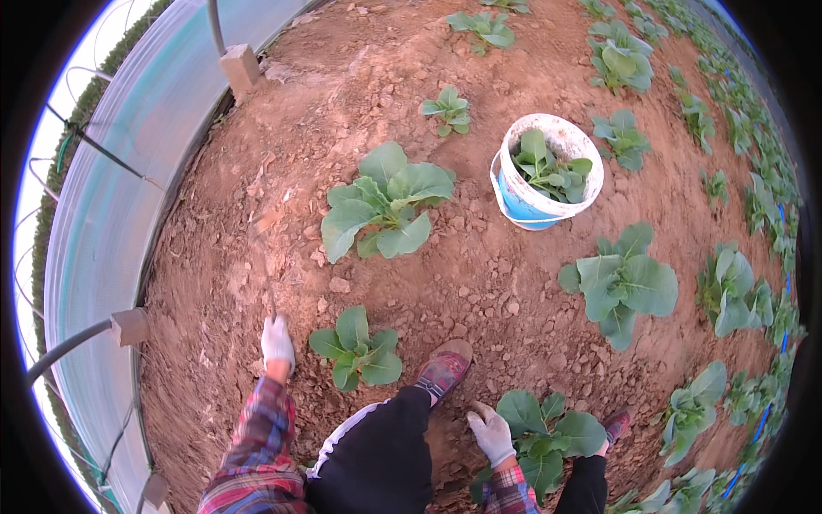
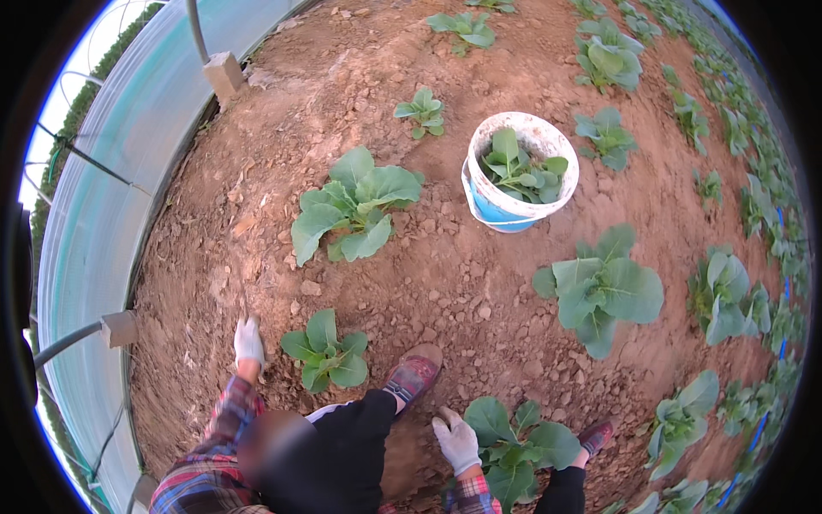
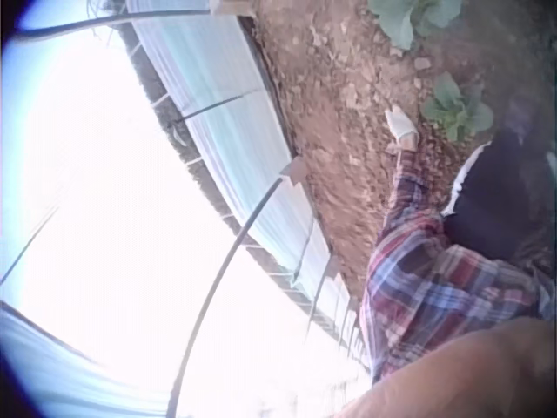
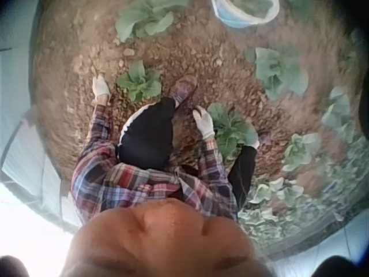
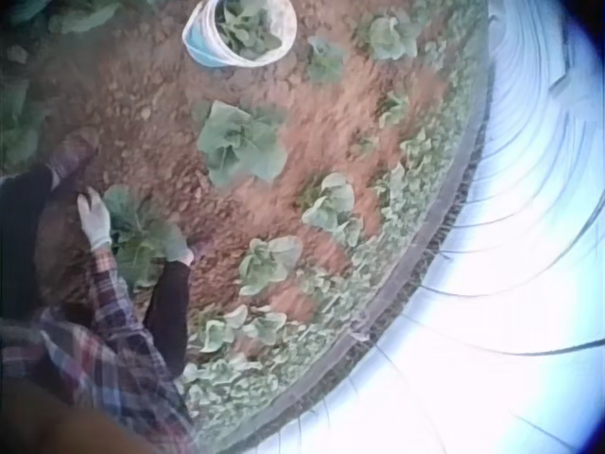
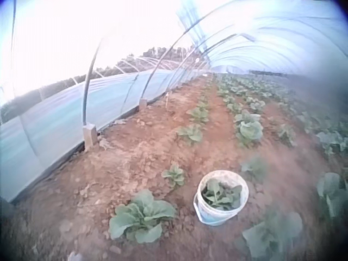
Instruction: The person uses a small hand tool to loosen soil around young leafy plants in a greenhouse, then pulls weeds by hand and places them into a white bucket. The person moves along the rows, repeating the process of loosening soil and removing weeds.
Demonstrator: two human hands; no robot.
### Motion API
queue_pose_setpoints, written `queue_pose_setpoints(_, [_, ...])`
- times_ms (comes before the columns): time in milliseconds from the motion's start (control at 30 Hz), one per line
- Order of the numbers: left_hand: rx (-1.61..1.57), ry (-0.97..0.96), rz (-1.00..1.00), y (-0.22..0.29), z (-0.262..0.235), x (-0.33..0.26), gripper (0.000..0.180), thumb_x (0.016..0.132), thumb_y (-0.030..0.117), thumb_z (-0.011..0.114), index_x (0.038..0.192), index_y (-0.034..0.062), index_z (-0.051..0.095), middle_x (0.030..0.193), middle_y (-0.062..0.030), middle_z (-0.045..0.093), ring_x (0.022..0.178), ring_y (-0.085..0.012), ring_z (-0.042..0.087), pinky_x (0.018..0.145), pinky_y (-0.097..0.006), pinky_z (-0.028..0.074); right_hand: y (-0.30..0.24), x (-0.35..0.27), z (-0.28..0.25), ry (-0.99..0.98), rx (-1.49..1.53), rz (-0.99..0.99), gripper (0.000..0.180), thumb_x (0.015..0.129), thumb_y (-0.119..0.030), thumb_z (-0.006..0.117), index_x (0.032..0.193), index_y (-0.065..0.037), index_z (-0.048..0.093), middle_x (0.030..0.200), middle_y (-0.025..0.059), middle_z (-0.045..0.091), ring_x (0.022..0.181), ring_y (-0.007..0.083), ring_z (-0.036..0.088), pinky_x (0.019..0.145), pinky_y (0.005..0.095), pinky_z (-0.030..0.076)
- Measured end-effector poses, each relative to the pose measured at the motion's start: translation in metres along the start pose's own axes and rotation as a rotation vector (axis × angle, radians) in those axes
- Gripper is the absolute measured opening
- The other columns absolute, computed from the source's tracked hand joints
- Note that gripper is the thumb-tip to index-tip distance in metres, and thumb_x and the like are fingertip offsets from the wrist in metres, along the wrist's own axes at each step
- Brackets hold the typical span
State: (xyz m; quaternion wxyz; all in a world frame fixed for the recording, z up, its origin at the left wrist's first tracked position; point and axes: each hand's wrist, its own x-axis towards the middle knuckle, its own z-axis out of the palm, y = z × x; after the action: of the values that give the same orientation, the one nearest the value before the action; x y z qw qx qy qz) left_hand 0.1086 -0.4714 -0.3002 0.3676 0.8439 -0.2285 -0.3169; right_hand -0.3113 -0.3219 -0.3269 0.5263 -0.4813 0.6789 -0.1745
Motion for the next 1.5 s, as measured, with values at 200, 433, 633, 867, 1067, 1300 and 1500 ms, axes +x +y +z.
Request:
queue_pose_setpoints(200, [0.584, -0.031, 0.252, -0.057, -0.056, -0.06, 0.034, 0.092, 0.036, 0.051, 0.108, 0.0071, 0.058, 0.076, -0.0169, 0.064, 0.068, -0.0287, 0.063, 0.065, -0.04, 0.048, -0.011, 0.002, 0.006, -0.027, 0.027, -0.015, 0.046, 0.087, -0.034, 0.053, 0.118, -0.001, 0.055, 0.116, 0.0197, 0.059, 0.109, 0.033, 0.055, 0.093, 0.0367, 0.042])
queue_pose_setpoints(433, [1.056, -0.525, 0.712, 0.044, 0.02, -0.069, 0.023, 0.089, 0.032, 0.053, 0.101, 0.0131, 0.059, 0.076, -0.0135, 0.064, 0.07, -0.0317, 0.064, 0.061, -0.042, 0.05, -0.008, 0.005, 0.008, -0.028, 0.009, -0.014, 0.046, 0.087, -0.036, 0.054, 0.119, -0.003, 0.055, 0.116, 0.0186, 0.059, 0.108, 0.0329, 0.056, 0.092, 0.0372, 0.043])
queue_pose_setpoints(633, [1.375, -0.615, 0.776, 0.04, 0.07, -0.012, 0.027, 0.09, 0.037, 0.047, 0.093, 0.0118, 0.055, 0.084, -0.0132, 0.064, 0.078, -0.0356, 0.063, 0.069, -0.044, 0.05, -0.007, 0.004, 0.005, -0.028, 0.066, -0.009, 0.046, 0.087, -0.036, 0.054, 0.119, -0.003, 0.055, 0.118, 0.0185, 0.058, 0.11, 0.0325, 0.054, 0.093, 0.0366, 0.042])
queue_pose_setpoints(867, [1.376, -0.628, 0.818, 0.027, 0.017, -0.001, 0.025, 0.089, 0.033, 0.05, 0.099, 0.0118, 0.058, 0.081, -0.0152, 0.06, 0.075, -0.0351, 0.062, 0.066, -0.046, 0.049, 0.003, -0.002, -0.004, 0.039, 0.053, 0.009, 0.046, 0.087, -0.036, 0.054, 0.118, -0.002, 0.055, 0.116, 0.0192, 0.059, 0.109, 0.0336, 0.055, 0.093, 0.0372, 0.042])
queue_pose_setpoints(1067, [1.395, -0.455, 0.539, 0.032, -0.031, -0.006, 0.035, 0.09, 0.043, 0.049, 0.094, 0.0093, 0.056, 0.075, -0.0177, 0.063, 0.073, -0.0372, 0.062, 0.065, -0.047, 0.048, 0.004, -0.001, 0.006, 0.01, 0.071, -0.003, 0.047, 0.087, -0.037, 0.054, 0.118, -0.002, 0.056, 0.117, 0.019, 0.058, 0.11, 0.0331, 0.054, 0.094, 0.0371, 0.042])
queue_pose_setpoints(1300, [1.401, -0.5, 0.485, 0.053, 0.043, -0.063, 0.033, 0.09, 0.046, 0.045, 0.101, 0.0159, 0.055, 0.084, -0.0139, 0.067, 0.074, -0.032, 0.065, 0.068, -0.044, 0.051, 0.009, 0.0, 0.008, 0.006, 0.059, -0.005, 0.048, 0.087, -0.038, 0.053, 0.118, -0.002, 0.056, 0.118, 0.019, 0.058, 0.111, 0.0329, 0.054, 0.094, 0.0371, 0.042])
queue_pose_setpoints(1500, [1.286, -0.572, 0.88, 0.061, 0.109, -0.045, 0.025, 0.09, 0.033, 0.048, 0.11, 0.0198, 0.053, 0.089, -0.0124, 0.064, 0.08, -0.034, 0.063, 0.068, -0.046, 0.049, 0.007, 0.005, 0.002, 0.003, 0.089, 0.001, 0.049, 0.087, -0.04, 0.053, 0.12, -0.003, 0.054, 0.117, 0.0188, 0.058, 0.11, 0.0327, 0.054, 0.093, 0.0372, 0.042])
